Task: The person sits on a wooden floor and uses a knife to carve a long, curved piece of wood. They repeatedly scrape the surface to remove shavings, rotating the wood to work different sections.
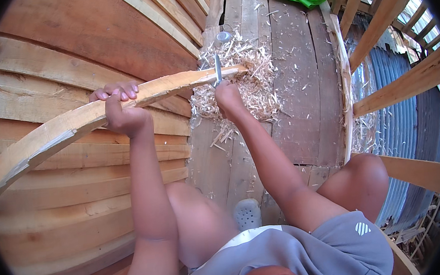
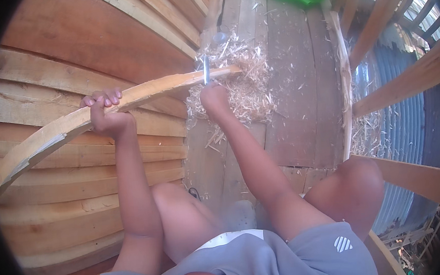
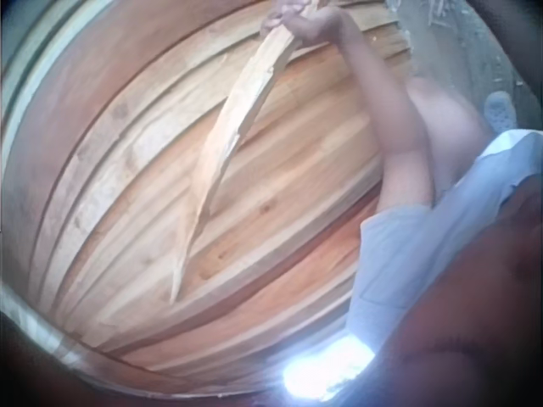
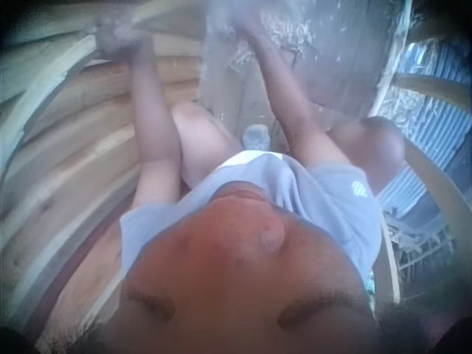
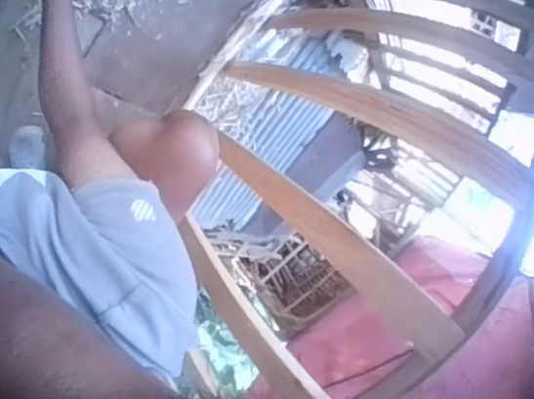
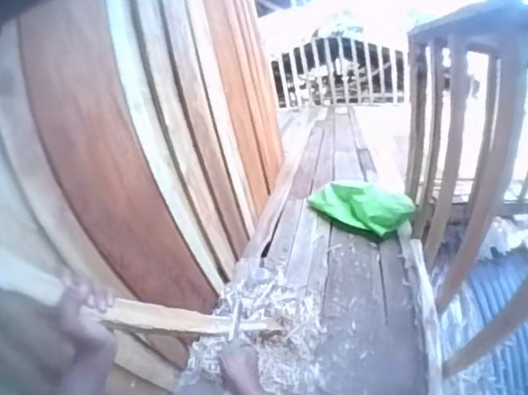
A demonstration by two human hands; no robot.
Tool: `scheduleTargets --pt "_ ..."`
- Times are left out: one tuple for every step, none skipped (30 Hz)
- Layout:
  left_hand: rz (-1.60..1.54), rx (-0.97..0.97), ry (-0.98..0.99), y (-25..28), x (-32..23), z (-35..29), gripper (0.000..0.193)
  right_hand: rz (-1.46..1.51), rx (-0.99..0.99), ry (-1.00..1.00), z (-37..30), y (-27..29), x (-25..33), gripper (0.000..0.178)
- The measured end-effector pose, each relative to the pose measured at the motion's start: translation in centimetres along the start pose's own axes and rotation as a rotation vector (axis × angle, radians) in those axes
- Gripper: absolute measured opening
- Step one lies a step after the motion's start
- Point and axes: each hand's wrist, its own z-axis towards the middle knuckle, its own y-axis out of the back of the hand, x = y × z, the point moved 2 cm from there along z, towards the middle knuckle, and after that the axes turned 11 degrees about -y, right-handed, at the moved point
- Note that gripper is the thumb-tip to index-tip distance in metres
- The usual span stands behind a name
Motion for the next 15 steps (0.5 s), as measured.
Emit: scheduleTargets --pt "-0.013 0.006 0.012 -0.3 0.4 -0.2 0.025 0.072 -0.025 -0.051 0.5 -0.5 0.5 0.046" --pt "-0.005 0.001 0.018 -0.3 0.1 -0.2 0.025 0.044 0.033 -0.069 0.9 0.1 -0.1 0.046" --pt "-0.013 0.003 0.005 -0.4 0.0 0.3 0.025 0.023 0.090 -0.062 1.1 0.7 0.6 0.045" --pt "0.007 0.007 0.012 -0.1 -0.4 0.1 0.025 0.119 0.168 -0.131 0.9 1.5 0.3 0.044" --pt "0.015 0.007 0.008 0.0 -0.6 0.1 0.025 0.083 0.177 -0.176 0.8 2.6 0.7 0.044" --pt "0.017 0.007 0.005 0.0 -0.3 0.0 0.025 0.040 0.172 -0.098 -0.4 2.8 1.5 0.044" --pt "0.020 0.006 0.001 0.1 -0.1 0.1 0.025 0.003 0.151 -0.027 -1.2 1.8 2.4 0.043" --pt "0.032 0.009 -0.015 0.3 -0.4 0.3 0.025 -0.034 0.131 0.048 -2.2 0.7 3.4 0.043" --pt "0.013 0.008 0.000 0.0 0.0 0.0 0.025 -0.064 0.082 0.095 -2.3 -1.3 3.5 0.043" --pt "-0.006 0.006 0.014 -0.6 0.6 0.0 0.025 -0.100 0.056 0.125 -1.6 -0.1 3.4 0.041" --pt "0.005 0.001 0.015 -0.3 0.2 0.0 0.025 -0.146 0.062 0.148 -1.5 -0.2 2.9 0.040" --pt "0.007 0.008 0.005 -0.3 0.1 0.3 0.025 -0.185 0.055 0.178 -0.9 0.0 2.5 0.039" --pt "0.014 0.009 0.004 -0.2 0.0 0.2 0.025 -0.203 0.047 0.173 -0.2 0.6 1.8 0.038" --pt "0.018 0.013 0.000 -0.2 -0.1 0.1 0.025 -0.214 0.037 0.173 0.8 1.2 1.2 0.037" --pt "0.028 0.018 -0.007 0.0 -0.1 0.2 0.025 -0.229 0.031 0.172 0.9 1.7 1.2 0.037"
